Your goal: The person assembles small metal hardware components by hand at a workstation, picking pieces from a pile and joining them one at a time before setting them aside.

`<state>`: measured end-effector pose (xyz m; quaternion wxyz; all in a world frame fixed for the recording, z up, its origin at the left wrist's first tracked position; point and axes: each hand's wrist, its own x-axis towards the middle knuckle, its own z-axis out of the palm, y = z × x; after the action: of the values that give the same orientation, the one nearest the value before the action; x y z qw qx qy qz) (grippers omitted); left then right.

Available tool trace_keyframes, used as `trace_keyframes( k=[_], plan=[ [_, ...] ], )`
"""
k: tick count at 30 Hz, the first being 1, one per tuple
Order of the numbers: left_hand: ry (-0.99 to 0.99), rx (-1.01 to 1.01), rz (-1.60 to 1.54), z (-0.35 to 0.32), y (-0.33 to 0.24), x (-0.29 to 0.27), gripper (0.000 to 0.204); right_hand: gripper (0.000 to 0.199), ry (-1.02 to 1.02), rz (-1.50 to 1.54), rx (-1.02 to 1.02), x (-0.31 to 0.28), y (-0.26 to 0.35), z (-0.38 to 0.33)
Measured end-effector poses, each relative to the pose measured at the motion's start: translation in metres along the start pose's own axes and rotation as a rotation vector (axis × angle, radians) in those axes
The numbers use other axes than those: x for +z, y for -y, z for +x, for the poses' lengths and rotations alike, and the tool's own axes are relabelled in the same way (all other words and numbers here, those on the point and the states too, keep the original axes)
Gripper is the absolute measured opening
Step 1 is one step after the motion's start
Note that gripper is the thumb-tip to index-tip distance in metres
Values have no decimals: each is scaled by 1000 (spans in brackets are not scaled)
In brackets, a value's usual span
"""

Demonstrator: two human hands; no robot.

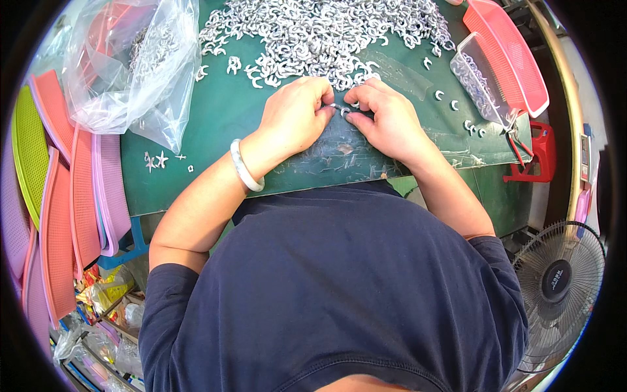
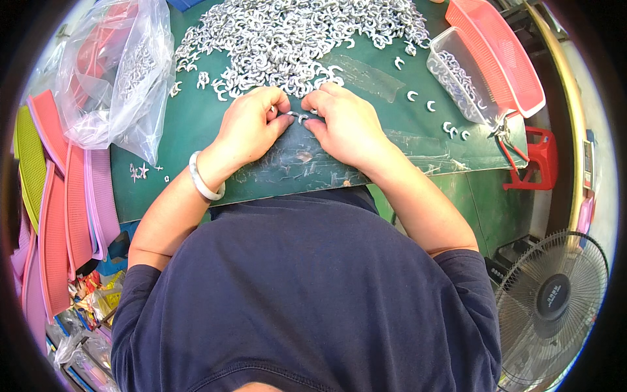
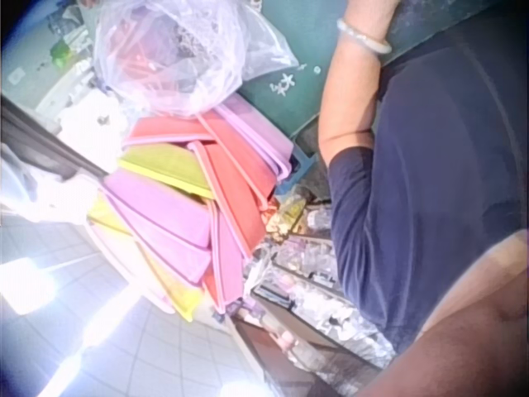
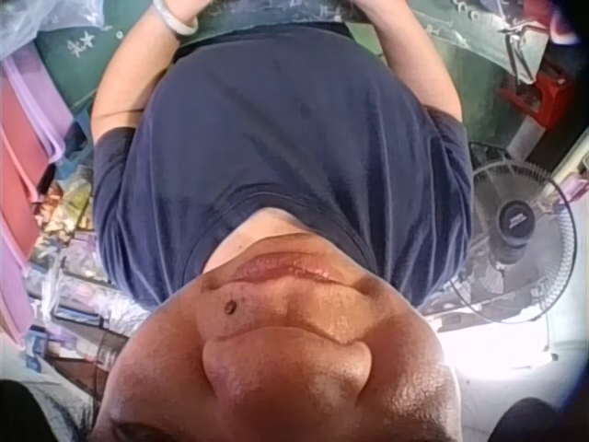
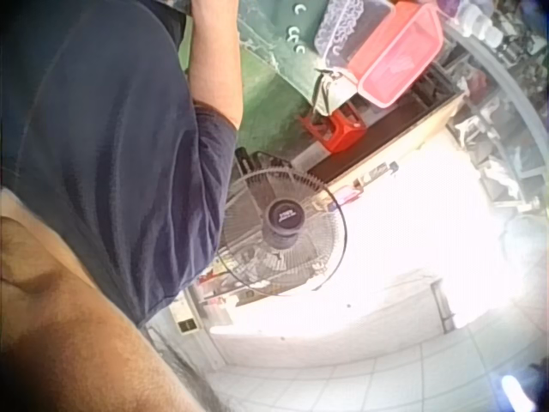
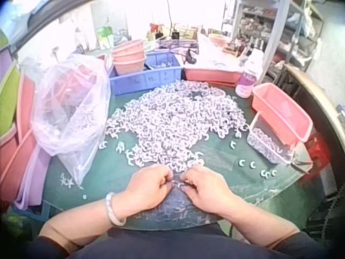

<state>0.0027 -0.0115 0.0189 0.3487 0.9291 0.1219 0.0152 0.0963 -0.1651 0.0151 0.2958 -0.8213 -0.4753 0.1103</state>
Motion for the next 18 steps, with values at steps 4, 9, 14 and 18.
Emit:
trace_keyframes(
  k=[4,9,14,18],
  plan=[
    [-142,169,-156,-3,17,8,12,13,16,-19,-26,0,-2,-1],
    [-111,19,-349,-11,15,-3,11,13,-42,-25,-85,3,-1,-1],
    [-144,79,-382,-16,15,-5,10,13,-53,-123,-135,6,4,-3],
    [-161,104,-380,-20,16,-5,11,12,28,-21,-43,4,6,-1]
  ],
)
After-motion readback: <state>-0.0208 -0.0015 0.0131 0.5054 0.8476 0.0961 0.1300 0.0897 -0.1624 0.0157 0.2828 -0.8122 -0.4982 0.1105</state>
